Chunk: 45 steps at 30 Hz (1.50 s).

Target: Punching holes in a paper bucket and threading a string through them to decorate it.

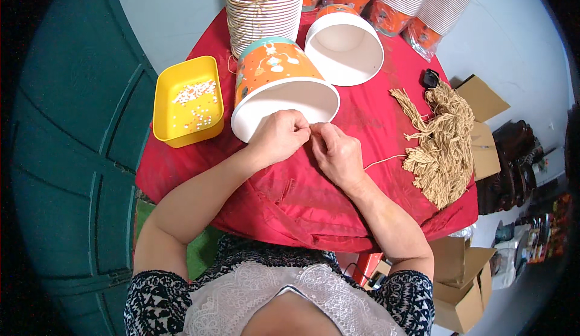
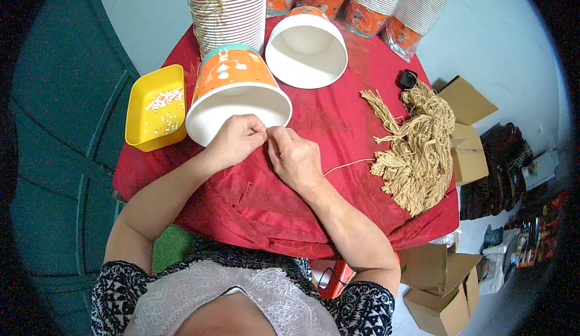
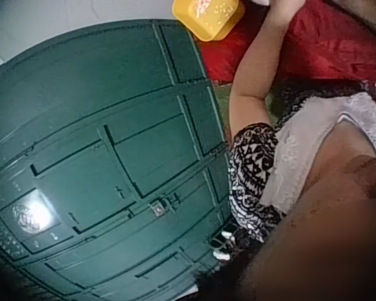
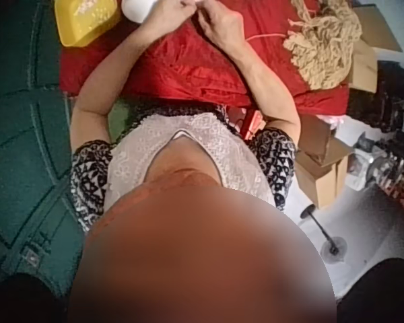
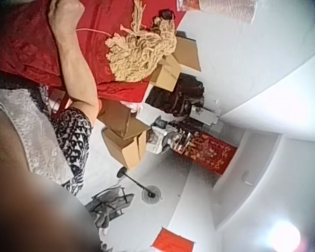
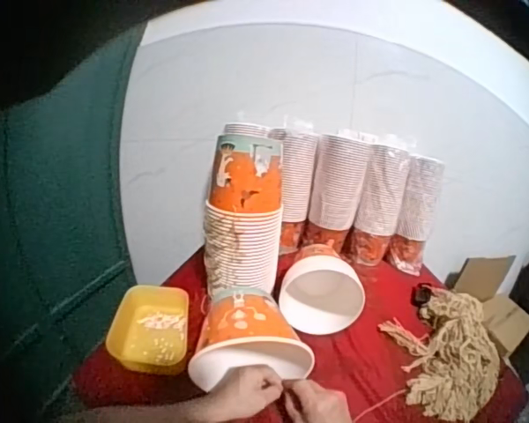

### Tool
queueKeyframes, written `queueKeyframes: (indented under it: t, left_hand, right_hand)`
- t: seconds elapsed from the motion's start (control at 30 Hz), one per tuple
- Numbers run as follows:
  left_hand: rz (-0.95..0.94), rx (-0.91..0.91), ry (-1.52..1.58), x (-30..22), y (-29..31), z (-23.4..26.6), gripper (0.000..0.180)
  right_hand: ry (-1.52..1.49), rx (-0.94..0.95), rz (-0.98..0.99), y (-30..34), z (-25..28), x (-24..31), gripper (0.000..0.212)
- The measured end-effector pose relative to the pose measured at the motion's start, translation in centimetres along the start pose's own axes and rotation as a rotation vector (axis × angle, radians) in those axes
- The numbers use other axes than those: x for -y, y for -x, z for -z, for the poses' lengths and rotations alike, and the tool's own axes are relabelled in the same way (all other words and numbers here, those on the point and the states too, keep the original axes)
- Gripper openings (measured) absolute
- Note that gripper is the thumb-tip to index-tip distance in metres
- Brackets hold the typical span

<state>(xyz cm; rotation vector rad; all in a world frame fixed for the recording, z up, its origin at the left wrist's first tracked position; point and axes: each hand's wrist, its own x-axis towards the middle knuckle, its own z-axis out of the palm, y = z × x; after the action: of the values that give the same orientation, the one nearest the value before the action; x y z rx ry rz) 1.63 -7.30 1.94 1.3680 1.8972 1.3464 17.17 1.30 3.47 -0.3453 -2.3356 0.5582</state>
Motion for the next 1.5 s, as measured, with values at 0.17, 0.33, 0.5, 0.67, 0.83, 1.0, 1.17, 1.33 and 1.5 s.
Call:
queueKeyframes:
  t: [0.17, 0.33, 0.5, 0.67, 0.83, 1.0, 1.17, 1.33, 1.5]
  left_hand:
    - [0.086, 0.060, 0.011, -0.9, -0.3, 0.8, 0.014]
    - [0.184, 0.121, 0.044, -0.9, -0.3, 1.1, 0.013]
    - [0.025, 0.147, -0.037, -0.7, 0.1, 0.6, 0.003]
    - [-0.061, 0.098, -0.153, -1.6, 0.5, 0.5, 0.004]
    - [-0.103, 0.031, -0.159, -1.6, 0.5, 0.4, 0.007]
    - [-0.161, 0.002, -0.197, -1.7, 0.4, 0.5, 0.005]
    - [-0.129, 0.023, -0.172, -1.6, 0.3, 0.7, 0.004]
    - [-0.114, 0.056, -0.167, -1.1, 0.3, 0.6, 0.003]
    - [-0.038, 0.099, -0.009, -0.8, 0.2, 0.7, 0.004]
  right_hand:
    - [0.084, -0.007, 0.072, 0.1, -0.2, -0.3, 0.017]
    - [0.149, 0.003, 0.143, 0.0, -0.1, -0.8, 0.015]
    - [0.136, 0.020, 0.121, -0.1, 0.1, -0.6, 0.012]
    - [0.065, 0.007, 0.048, 0.1, -0.3, -0.5, 0.010]
    - [-0.081, -0.009, -0.065, 0.0, -0.4, -0.5, 0.008]
    - [-0.287, 0.088, -0.172, -0.2, -0.2, -1.4, 0.008]
    - [-0.387, 0.142, -0.245, -0.3, 0.0, -1.6, 0.009]
    - [-0.464, 0.154, -0.281, -0.1, -0.2, -2.0, 0.009]
    - [-0.442, 0.145, -0.310, -0.2, -0.1, -1.7, 0.011]
